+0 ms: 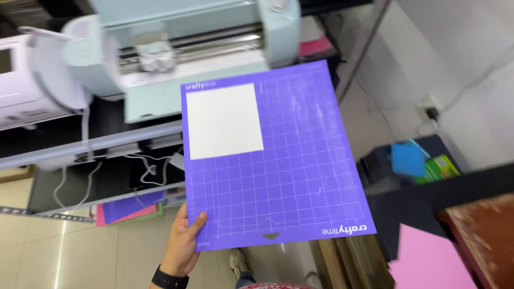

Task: Operating a digital cutting machine to cut shapes from paper and peeling them from the mat

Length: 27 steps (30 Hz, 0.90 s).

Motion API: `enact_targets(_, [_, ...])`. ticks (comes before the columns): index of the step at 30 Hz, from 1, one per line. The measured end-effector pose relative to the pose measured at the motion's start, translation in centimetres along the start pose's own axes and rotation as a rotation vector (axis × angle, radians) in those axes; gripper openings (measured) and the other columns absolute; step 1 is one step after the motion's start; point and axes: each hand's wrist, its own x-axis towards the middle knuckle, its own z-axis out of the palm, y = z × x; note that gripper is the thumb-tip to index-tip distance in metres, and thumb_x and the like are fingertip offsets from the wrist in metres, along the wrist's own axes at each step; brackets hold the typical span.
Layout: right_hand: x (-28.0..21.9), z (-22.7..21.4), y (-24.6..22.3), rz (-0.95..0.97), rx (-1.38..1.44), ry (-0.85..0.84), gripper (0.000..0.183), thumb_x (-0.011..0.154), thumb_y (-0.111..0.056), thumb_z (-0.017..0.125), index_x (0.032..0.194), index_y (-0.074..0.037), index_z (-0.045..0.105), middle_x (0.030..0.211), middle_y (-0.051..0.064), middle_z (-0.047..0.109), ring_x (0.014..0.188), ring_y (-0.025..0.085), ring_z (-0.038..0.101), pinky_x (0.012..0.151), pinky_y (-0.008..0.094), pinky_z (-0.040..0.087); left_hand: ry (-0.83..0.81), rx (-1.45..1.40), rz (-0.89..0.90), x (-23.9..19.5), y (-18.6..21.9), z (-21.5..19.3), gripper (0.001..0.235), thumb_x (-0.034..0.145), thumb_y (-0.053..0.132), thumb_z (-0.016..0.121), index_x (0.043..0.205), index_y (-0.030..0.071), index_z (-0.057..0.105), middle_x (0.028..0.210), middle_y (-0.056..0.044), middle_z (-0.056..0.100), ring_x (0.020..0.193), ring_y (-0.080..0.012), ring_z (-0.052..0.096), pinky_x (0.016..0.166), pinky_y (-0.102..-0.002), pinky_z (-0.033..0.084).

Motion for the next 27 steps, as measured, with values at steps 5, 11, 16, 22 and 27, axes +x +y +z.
enact_targets(5, [-1.2, 25.4, -22.7, 0.079, 0.385, -0.361, 0.056, 0.113, -0.025, 0.044, 0.163, -0.002, 0.035, 0.126, 0.037, 0.059, 0.098, 0.047, 0.063, 0.076, 0.050, 0.051, 0.054, 0.028, 0.049, 1.1, 4.5, -5.6, 0.058, 0.086, 0.009, 0.065, 0.143, 0.003, 0.053, 0.132, -0.022, 0.068, 0.112, -0.0322, 0.067, 0.099, -0.046, 0.056])
enact_targets(11, [-6.3, 37.8, -40.6, 0.255, 0.470, -0.673, 0.070, 0.100, -0.016, 0.051, 0.167, -0.016, 0.032, 0.125, 0.016, 0.065, 0.094, 0.022, 0.059, 0.075, 0.035, 0.040, -0.015, 0.089, 0.059, 2.6, 10.1, -8.1, 0.046, 0.088, 0.011, 0.068, 0.133, 0.001, 0.061, 0.121, -0.017, 0.073, 0.101, -0.0259, 0.069, 0.088, -0.040, 0.058])
enact_targets(16, [-5.3, 40.7, -45.3, 0.224, 0.299, -0.623, 0.053, 0.098, -0.008, 0.057, 0.151, -0.009, 0.058, 0.123, 0.005, 0.063, 0.108, 0.019, 0.057, 0.094, 0.033, 0.046, -0.031, 0.062, 0.056, 3.4, 13.6, -7.2, 0.037, 0.092, 0.011, 0.065, 0.128, 0.002, 0.064, 0.116, -0.015, 0.074, 0.096, -0.0239, 0.070, 0.082, -0.037, 0.058])
enact_targets(22, [-1.6, 43.8, -44.4, 0.281, 0.371, -0.624, 0.047, 0.097, -0.008, 0.059, 0.144, -0.009, 0.063, 0.122, 0.015, 0.069, 0.092, 0.021, 0.061, 0.083, 0.033, 0.051, -0.002, 0.034, 0.044, 4.7, 15.0, -5.7, 0.042, 0.092, 0.012, 0.063, 0.132, 0.000, 0.062, 0.121, -0.018, 0.072, 0.102, -0.0279, 0.069, 0.088, -0.040, 0.058])
enact_targets(27, [1.3, 45.4, -45.5, 0.389, 0.386, -0.699, 0.055, 0.094, 0.001, 0.053, 0.148, -0.011, 0.057, 0.142, 0.013, 0.063, 0.114, 0.023, 0.062, 0.097, 0.036, 0.051, 0.044, 0.106, 0.068, 6.6, 14.0, -4.9, 0.047, 0.091, 0.019, 0.064, 0.136, 0.004, 0.060, 0.107, -0.013, 0.072, 0.070, -0.0206, 0.065, 0.038, -0.035, 0.050])
